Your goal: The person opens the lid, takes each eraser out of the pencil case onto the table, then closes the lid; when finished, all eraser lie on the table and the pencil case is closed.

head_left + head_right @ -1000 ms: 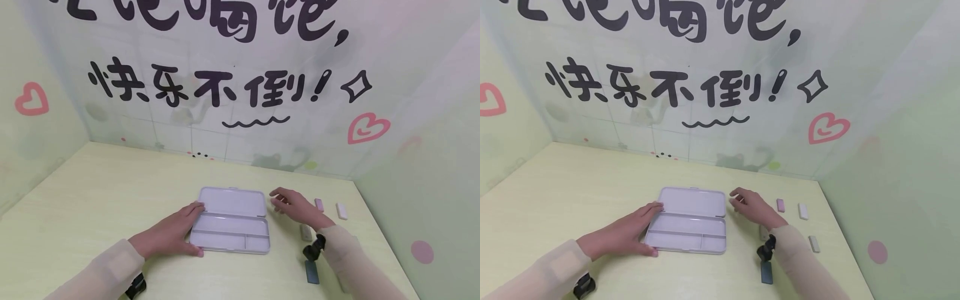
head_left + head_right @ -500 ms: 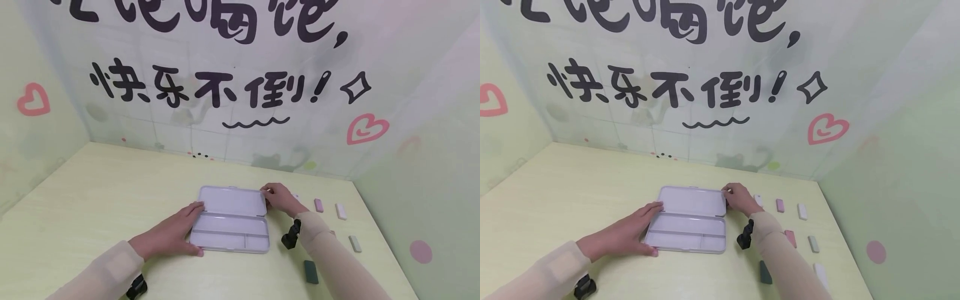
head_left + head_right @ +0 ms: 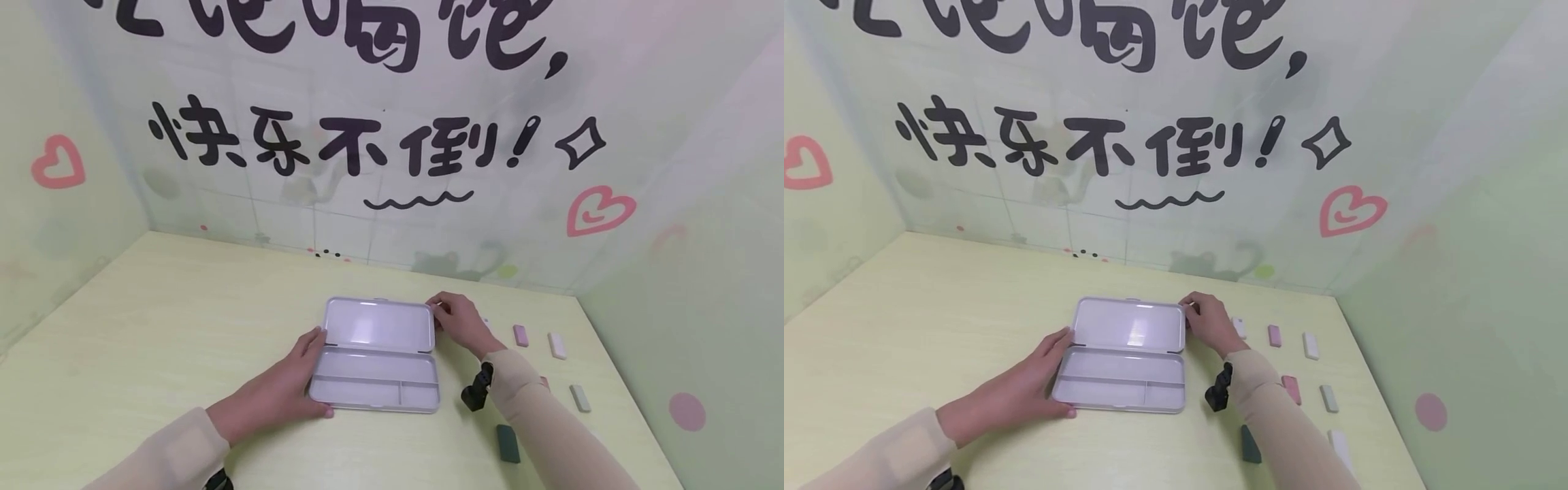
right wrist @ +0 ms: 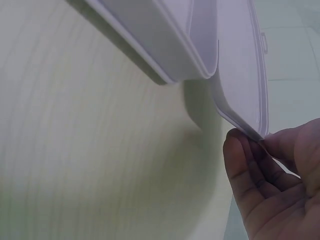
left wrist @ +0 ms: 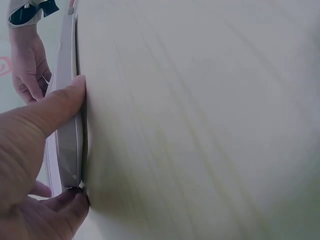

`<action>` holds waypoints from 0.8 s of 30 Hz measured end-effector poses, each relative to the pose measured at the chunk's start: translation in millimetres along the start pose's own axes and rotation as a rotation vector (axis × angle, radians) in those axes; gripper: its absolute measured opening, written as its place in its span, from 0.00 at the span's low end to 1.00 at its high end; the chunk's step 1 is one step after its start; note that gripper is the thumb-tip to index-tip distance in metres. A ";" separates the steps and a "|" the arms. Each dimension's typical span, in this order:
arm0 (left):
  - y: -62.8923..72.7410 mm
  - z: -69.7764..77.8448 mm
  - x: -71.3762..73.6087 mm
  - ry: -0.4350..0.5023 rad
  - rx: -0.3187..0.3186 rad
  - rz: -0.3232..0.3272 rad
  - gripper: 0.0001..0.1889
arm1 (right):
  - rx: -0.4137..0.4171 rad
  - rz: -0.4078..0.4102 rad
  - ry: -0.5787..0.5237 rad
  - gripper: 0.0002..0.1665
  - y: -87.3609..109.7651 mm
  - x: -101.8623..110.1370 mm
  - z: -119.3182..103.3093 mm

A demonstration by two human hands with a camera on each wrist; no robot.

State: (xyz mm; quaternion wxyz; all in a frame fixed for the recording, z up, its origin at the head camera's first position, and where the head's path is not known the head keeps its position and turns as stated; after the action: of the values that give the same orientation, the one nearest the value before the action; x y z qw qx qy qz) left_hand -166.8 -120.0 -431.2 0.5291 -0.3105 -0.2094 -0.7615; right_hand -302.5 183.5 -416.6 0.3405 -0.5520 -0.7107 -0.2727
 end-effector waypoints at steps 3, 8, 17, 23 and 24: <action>1.3 -0.5 -0.4 0.030 0.004 0.031 0.65 | 0.004 0.008 -0.005 0.13 -0.1 0.9 -0.2; 3.7 -2.8 -1.0 0.060 -0.005 0.052 0.63 | 0.031 0.013 0.005 0.12 2.1 2.1 -1.5; 3.2 -2.9 0.6 -0.009 -0.047 0.099 0.52 | 0.095 0.032 0.025 0.11 8.5 11.2 -8.4; 3.4 -5.2 0.9 -0.044 -0.060 0.092 0.47 | 0.111 0.021 0.035 0.11 13.9 14.3 -6.9; 3.8 -6.0 1.0 -0.049 -0.055 0.089 0.46 | 0.118 0.024 0.032 0.11 15.2 14.9 -7.2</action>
State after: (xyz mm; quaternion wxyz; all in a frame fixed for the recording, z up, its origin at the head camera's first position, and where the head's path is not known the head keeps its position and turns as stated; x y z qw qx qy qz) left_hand -165.1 -125.9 -434.8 0.5484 -0.3525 -0.1872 -0.7348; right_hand -288.8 190.6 -400.3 0.3870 -0.5350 -0.7133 -0.2352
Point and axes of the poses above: each hand's wrist, its own y-axis away from the middle knuckle, its own x-axis out of the back of the hand, z = x × y, the point moved 3 cm from there along -y, towards the middle knuckle, and after that the axes turned 7 degrees about y, right-handed, at the moved point
